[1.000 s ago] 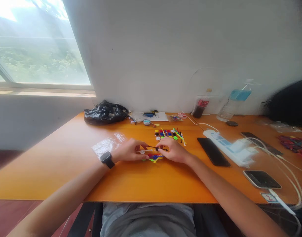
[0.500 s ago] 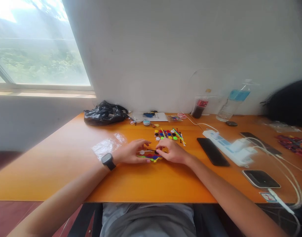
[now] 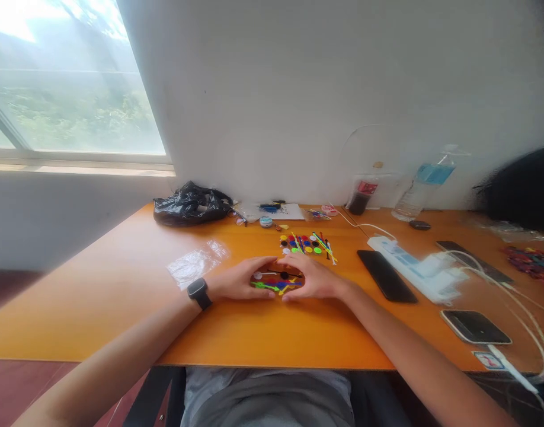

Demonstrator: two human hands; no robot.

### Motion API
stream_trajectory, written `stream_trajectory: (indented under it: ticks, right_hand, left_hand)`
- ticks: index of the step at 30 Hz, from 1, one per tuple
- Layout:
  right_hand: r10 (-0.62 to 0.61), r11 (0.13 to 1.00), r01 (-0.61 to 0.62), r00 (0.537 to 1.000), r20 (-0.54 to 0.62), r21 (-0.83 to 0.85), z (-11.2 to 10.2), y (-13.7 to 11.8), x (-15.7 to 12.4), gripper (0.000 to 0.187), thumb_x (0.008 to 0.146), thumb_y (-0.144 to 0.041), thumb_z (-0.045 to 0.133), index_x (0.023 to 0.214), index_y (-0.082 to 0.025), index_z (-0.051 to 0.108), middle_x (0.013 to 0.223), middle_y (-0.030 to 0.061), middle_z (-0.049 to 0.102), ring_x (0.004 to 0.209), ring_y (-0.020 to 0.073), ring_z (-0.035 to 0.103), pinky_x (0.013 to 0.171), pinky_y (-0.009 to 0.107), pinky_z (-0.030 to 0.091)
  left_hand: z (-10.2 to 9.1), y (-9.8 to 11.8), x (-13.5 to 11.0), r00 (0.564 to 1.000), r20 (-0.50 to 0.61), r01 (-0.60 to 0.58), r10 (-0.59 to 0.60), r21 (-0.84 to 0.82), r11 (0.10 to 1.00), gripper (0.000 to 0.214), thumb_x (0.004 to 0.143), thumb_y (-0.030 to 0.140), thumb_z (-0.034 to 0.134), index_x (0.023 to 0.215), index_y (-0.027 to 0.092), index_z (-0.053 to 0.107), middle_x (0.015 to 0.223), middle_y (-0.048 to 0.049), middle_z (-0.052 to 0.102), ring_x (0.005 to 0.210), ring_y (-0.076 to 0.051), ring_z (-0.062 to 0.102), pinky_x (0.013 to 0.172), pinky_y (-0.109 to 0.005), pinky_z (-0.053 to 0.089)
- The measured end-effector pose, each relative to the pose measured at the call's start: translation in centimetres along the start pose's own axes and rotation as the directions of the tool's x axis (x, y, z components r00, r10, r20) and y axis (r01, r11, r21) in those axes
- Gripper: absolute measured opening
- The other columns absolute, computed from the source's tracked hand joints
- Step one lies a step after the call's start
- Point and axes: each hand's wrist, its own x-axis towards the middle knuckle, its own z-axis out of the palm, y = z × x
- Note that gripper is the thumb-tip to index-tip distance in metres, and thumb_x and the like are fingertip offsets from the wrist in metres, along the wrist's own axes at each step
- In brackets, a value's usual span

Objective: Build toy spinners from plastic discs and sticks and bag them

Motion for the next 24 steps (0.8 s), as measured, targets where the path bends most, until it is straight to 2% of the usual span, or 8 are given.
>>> stream_trajectory:
  ticks: [3,5,9,12,15,18,21,24]
  right_hand:
    - [-0.044,0.998,0.042,0.999,0.032,0.044,0.1,-1.0,0.5,0.051,0.082,-0.039,0.084,0.129,-0.026,0.068,0.122,0.0078,0.071,0.111,0.0269,0.067,0.098,0.039,0.055]
    - [-0.062,0.996,0.06,0.998,0.02,0.059,0.3,-1.4,0.8,0.042,0.086,-0.032,0.081,0.125,-0.025,0.069,0.119,0.0071,0.072,0.106,0.0252,0.067,0.093,0.036,0.055]
    - [-0.03,0.998,0.031,0.999,-0.019,0.059,1.1,-1.8,0.8,0.043,0.084,-0.032,0.082,0.124,-0.025,0.067,0.119,0.0067,0.071,0.103,0.0252,0.068,0.089,0.035,0.055]
    - [-0.021,1.0,0.021,0.998,-0.058,-0.004,1.8,-1.9,0.7,0.041,0.082,-0.031,0.082,0.118,-0.024,0.065,0.115,0.0068,0.071,0.099,0.0255,0.068,0.083,0.034,0.054]
    - [-0.077,0.994,0.068,0.992,-0.097,-0.09,2.6,-1.9,0.9,0.038,0.084,-0.036,0.081,0.113,-0.021,0.062,0.113,0.0101,0.07,0.103,0.0286,0.065,0.09,0.04,0.052]
    - [-0.125,0.986,0.11,0.986,-0.111,-0.124,3.2,-1.9,1.1,0.053,0.085,-0.047,0.081,0.125,-0.02,0.059,0.123,0.0146,0.067,0.116,0.0331,0.06,0.103,0.048,0.047]
    - [-0.146,0.983,0.133,0.984,-0.101,-0.124,3.4,-2.1,1.1,0.06,0.086,-0.047,0.081,0.135,-0.022,0.058,0.135,0.0154,0.062,0.124,0.0337,0.057,0.107,0.05,0.045]
    - [-0.183,0.977,0.176,0.982,-0.05,-0.117,3.1,-2.3,1.0,0.049,0.09,-0.043,0.078,0.133,-0.026,0.063,0.138,0.0116,0.062,0.126,0.0314,0.057,0.109,0.047,0.044]
  left_hand:
    - [0.6,-0.7,0.2,0.998,-0.06,0.001,0.001,0.025,1.0,0.058,0.089,0.04,0.078,0.143,0.028,0.059,0.144,-0.0137,0.065,0.128,-0.03,0.066,0.103,-0.042,0.057]
    - [1.2,-1.5,0.5,0.997,-0.078,-0.011,0.012,0.004,1.0,0.057,0.092,0.04,0.074,0.145,0.028,0.057,0.144,-0.0134,0.064,0.131,-0.029,0.064,0.105,-0.044,0.056]
    - [2.3,-2.7,1.1,0.997,-0.08,-0.023,0.018,-0.065,0.998,0.051,0.096,0.04,0.069,0.144,0.027,0.056,0.137,-0.0121,0.068,0.125,-0.026,0.067,0.106,-0.043,0.056]
    - [2.8,-2.9,1.3,0.992,-0.124,-0.028,0.021,-0.053,0.998,0.057,0.095,0.042,0.07,0.147,0.024,0.055,0.134,-0.0139,0.069,0.122,-0.028,0.068,0.107,-0.044,0.055]
    - [2.9,-2.7,1.2,0.99,-0.141,-0.018,0.008,-0.068,0.997,0.064,0.099,0.046,0.064,0.156,0.023,0.045,0.145,-0.0159,0.062,0.132,-0.03,0.062,0.112,-0.047,0.051]
    - [2.7,-2.3,1.0,0.985,-0.171,0.02,-0.027,-0.04,0.999,0.063,0.105,0.05,0.053,0.16,0.023,0.038,0.159,-0.0139,0.049,0.144,-0.029,0.051,0.121,-0.047,0.042]
    - [2.4,-1.8,0.8,0.966,-0.248,0.086,-0.073,0.041,0.995,0.059,0.106,0.055,0.047,0.156,0.024,0.044,0.162,-0.0116,0.045,0.15,-0.029,0.044,0.127,-0.046,0.034]
    - [2.1,-1.5,0.6,0.94,-0.321,0.142,-0.112,0.071,0.987,0.055,0.108,0.056,0.04,0.152,0.025,0.048,0.159,-0.0108,0.05,0.147,-0.028,0.047,0.125,-0.045,0.036]
